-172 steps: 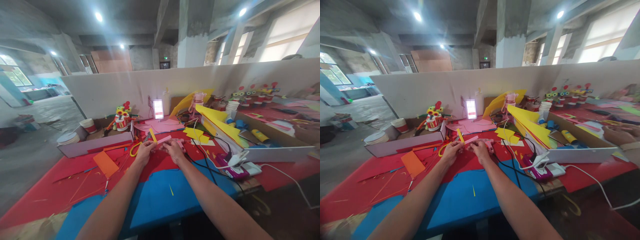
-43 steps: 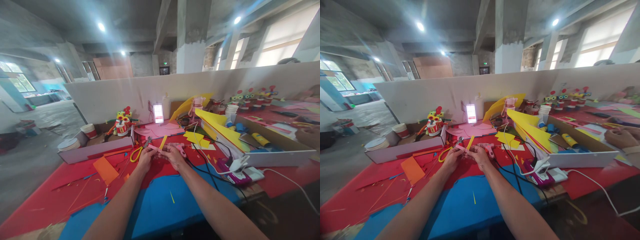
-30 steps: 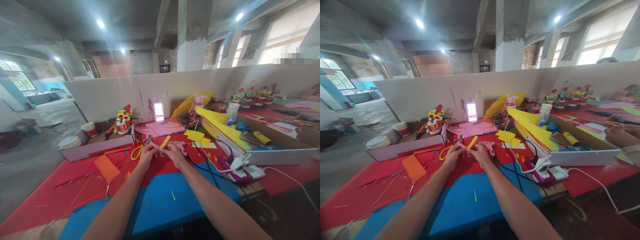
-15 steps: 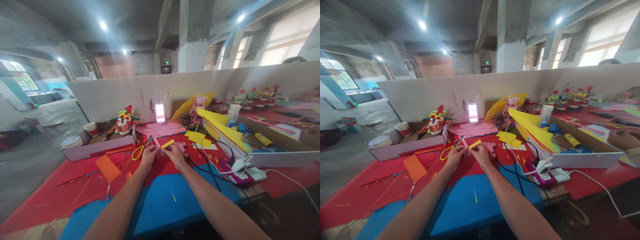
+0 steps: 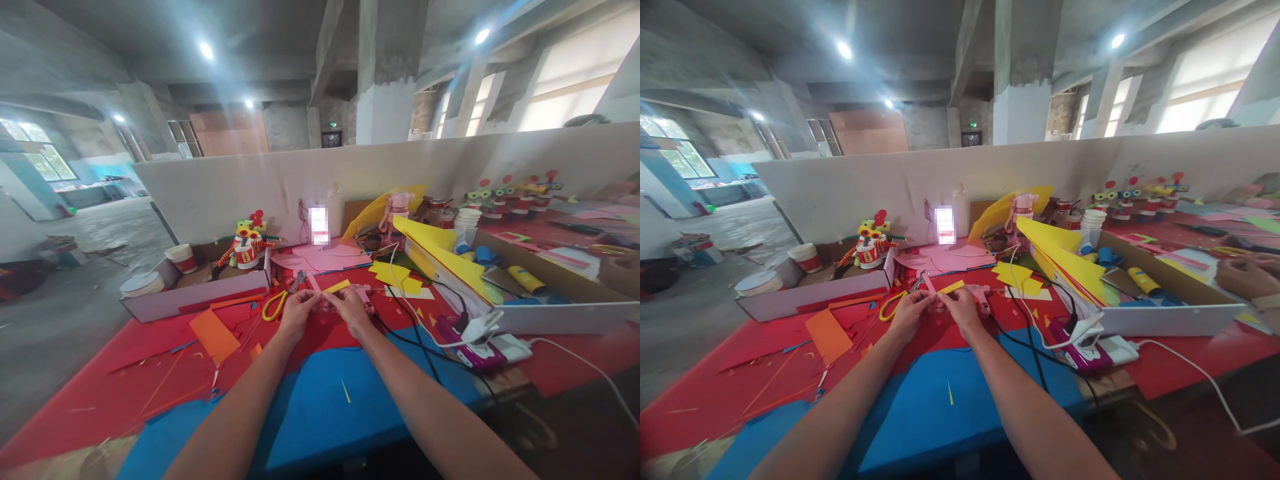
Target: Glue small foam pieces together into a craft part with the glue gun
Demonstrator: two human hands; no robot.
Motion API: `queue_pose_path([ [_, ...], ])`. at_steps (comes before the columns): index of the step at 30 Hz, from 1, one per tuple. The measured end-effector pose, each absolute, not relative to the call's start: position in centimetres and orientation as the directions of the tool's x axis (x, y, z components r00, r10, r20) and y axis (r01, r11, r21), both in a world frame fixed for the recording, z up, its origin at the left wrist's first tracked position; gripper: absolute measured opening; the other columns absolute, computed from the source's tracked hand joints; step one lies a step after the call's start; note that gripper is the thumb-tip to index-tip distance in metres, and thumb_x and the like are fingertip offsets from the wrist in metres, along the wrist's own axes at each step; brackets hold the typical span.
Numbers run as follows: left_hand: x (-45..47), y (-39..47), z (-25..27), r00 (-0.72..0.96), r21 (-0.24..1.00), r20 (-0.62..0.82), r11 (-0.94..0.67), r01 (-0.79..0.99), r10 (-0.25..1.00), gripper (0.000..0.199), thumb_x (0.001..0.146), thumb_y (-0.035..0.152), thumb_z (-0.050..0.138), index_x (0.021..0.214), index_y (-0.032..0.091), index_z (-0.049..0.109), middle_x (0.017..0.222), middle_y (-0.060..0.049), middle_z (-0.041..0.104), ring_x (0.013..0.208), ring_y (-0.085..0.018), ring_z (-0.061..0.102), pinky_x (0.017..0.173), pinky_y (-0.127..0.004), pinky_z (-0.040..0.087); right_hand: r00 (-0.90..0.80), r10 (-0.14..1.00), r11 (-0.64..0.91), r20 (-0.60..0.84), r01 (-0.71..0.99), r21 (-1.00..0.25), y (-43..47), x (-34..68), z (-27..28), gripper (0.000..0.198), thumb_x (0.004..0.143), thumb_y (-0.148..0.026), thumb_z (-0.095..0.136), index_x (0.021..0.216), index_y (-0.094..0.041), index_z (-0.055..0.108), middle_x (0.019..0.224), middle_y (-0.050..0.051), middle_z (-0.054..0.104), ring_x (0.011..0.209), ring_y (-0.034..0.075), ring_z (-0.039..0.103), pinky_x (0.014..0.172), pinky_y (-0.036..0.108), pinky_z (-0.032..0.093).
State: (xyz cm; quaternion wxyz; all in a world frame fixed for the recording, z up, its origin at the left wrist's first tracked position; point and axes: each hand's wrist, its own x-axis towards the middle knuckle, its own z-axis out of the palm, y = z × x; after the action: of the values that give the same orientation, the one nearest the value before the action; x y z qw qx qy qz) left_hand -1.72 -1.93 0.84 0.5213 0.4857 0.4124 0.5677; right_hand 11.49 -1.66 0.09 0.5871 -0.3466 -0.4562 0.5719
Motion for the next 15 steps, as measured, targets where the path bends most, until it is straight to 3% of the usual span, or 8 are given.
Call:
queue_pose_path([
  [8,-2.1,-1.8,1.0,-0.016,0.982,0.127,-0.128,-0.14,0.992,0.03,0.058,0.038,0.082,0.06,0.014,0.064,0.047,0.0,0.058,0.045,-0.009,0.048,0.049,-0.022,0.033,0.023,0.996,0.085,0.083,-0.368,-0.926,-1.0,12.1,0.0,0.039,0.054,-0.053,0.079,0.064,-0.018,0.063,0.054,-0.001,0.062,0.052,0.014,0.059,0.056,0.029,0.052],
  [15,-2.6,-1.5,0.8,-0.044,0.975,0.114,-0.12,-0.184,0.993,0.03,0.057,0.036,0.082,0.061,0.015,0.062,0.048,0.001,0.058,0.044,-0.008,0.049,0.048,-0.021,0.036,0.124,0.983,0.175,0.136,-0.405,-0.897,-0.6,13.2,0.5,0.04,0.06,-0.055,0.073,0.066,-0.02,0.056,0.055,-0.004,0.058,0.051,0.012,0.057,0.055,0.027,0.051],
])
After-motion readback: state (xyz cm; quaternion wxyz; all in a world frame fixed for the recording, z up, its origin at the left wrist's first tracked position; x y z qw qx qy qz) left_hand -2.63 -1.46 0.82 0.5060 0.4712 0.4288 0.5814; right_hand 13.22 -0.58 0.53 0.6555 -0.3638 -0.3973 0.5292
